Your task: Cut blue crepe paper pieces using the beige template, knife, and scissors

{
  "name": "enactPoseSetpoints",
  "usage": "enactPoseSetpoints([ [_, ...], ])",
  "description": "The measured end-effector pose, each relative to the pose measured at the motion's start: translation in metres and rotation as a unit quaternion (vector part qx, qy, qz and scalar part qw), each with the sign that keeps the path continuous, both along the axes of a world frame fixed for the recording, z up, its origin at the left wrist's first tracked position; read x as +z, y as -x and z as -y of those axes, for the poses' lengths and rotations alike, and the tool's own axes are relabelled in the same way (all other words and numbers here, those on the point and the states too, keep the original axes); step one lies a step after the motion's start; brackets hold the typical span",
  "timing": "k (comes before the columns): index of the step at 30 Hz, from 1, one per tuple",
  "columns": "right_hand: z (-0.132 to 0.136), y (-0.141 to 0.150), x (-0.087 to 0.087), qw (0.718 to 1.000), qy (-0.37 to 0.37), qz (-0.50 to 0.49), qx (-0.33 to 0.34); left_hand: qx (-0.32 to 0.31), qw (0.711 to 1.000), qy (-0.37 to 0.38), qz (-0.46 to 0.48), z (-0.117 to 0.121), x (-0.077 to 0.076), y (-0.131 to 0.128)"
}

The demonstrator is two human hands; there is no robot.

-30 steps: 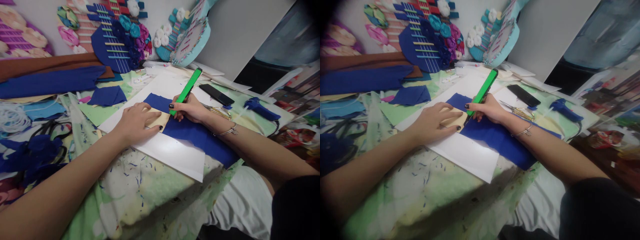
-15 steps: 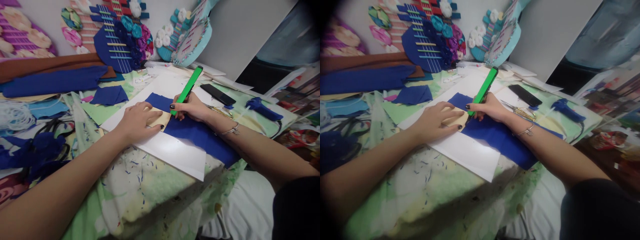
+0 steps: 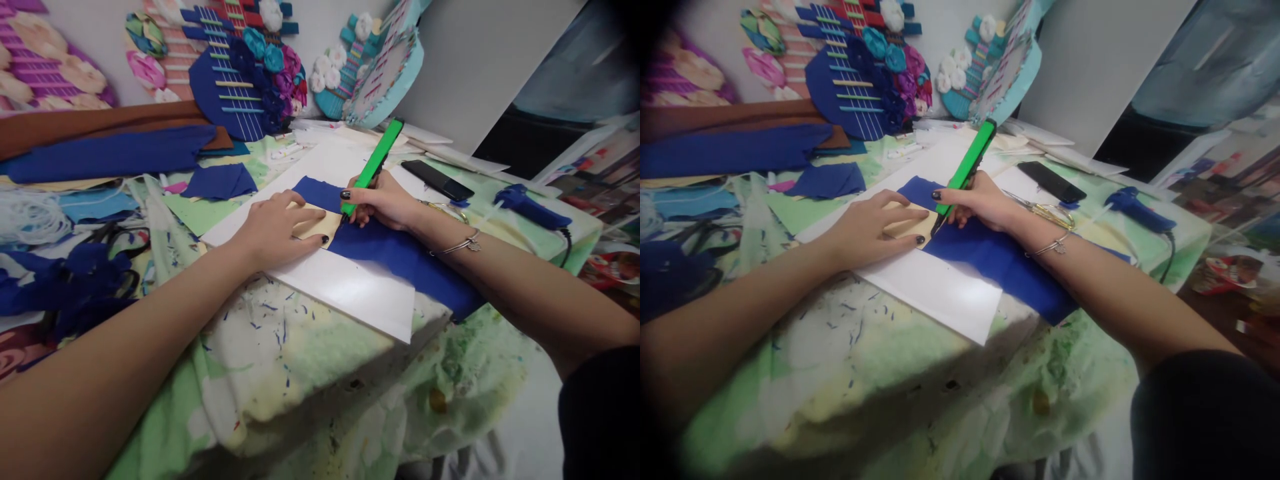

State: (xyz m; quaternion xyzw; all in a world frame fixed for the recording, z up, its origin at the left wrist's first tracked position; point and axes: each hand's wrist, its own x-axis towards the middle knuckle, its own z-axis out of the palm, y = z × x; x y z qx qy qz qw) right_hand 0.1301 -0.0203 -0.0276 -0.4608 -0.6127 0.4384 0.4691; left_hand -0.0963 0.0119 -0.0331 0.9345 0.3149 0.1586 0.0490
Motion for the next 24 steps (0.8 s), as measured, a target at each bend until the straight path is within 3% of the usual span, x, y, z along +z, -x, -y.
enactPoseSetpoints([
  [16,-0.0015,-0.0020,-0.0016,1.000,0.000,-0.014,0.011,0.002,1.000,0.002,0.003,-0.0002,-0.0006,0.0004],
  [24,-0.0036,-0.0015,-0.0037,0.999,0.000,-0.027,-0.037,0.002,1.000,0.004,0.005,0.0003,-0.0004,0.0006],
])
